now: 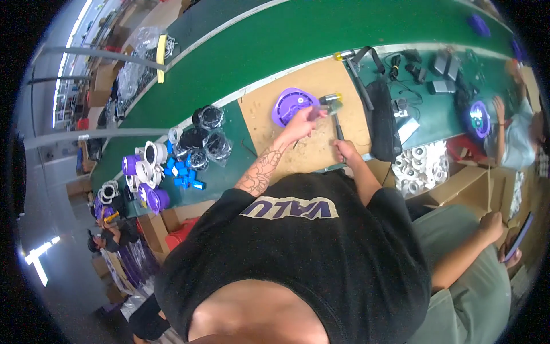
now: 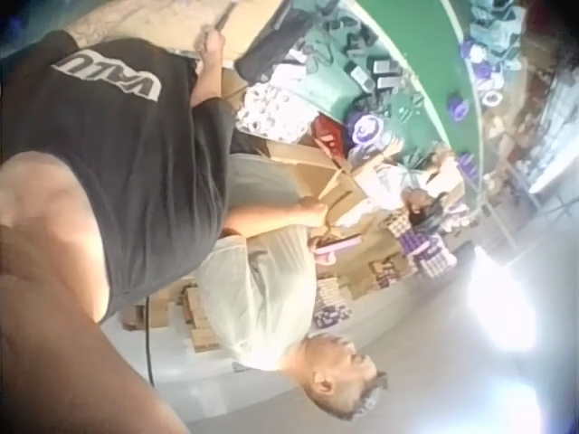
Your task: The person assembles electronic components and plastic inserts into purple plastic housings by hammering them together on a wooden work surface.
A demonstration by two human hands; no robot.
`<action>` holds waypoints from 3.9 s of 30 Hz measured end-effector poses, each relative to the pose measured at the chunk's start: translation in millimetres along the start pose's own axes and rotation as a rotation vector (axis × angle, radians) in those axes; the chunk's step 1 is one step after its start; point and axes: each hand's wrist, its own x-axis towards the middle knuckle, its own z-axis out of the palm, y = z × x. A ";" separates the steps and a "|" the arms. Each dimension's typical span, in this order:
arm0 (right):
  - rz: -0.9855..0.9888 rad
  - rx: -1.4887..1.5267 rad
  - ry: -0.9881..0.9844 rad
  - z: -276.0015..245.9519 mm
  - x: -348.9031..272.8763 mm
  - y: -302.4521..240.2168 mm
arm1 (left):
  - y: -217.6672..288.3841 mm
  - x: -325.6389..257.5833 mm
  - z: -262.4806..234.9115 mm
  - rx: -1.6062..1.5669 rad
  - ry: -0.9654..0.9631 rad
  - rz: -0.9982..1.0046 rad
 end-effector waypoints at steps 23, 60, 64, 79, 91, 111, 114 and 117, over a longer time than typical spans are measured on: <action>-0.097 -0.103 0.164 -15.0 -20.3 17.8 | -20.9 19.1 -72.2 -0.289 0.341 0.366; -0.741 -1.175 0.584 117.1 -190.7 -70.4 | -53.6 5.6 -44.5 0.386 0.431 0.533; -0.671 -1.110 0.462 120.2 -196.7 -79.3 | -59.6 12.0 -56.7 0.394 0.462 0.511; -0.722 -1.046 0.628 78.6 -145.4 -99.2 | -57.8 9.1 -57.9 0.359 0.472 0.543; -0.699 -1.345 0.850 14.5 -25.1 -74.0 | -125.6 -67.4 -150.7 -0.232 0.668 -0.315; -1.097 -1.482 0.467 144.1 -23.9 -66.8 | -121.9 -29.3 -62.7 -0.122 0.249 0.210; -1.071 -1.151 0.417 136.0 -38.3 -74.4 | -98.7 -29.0 -60.2 0.017 0.001 -0.071; -1.050 -1.032 0.299 139.9 -53.5 -83.8 | -102.8 -25.4 -56.6 -0.155 0.032 0.160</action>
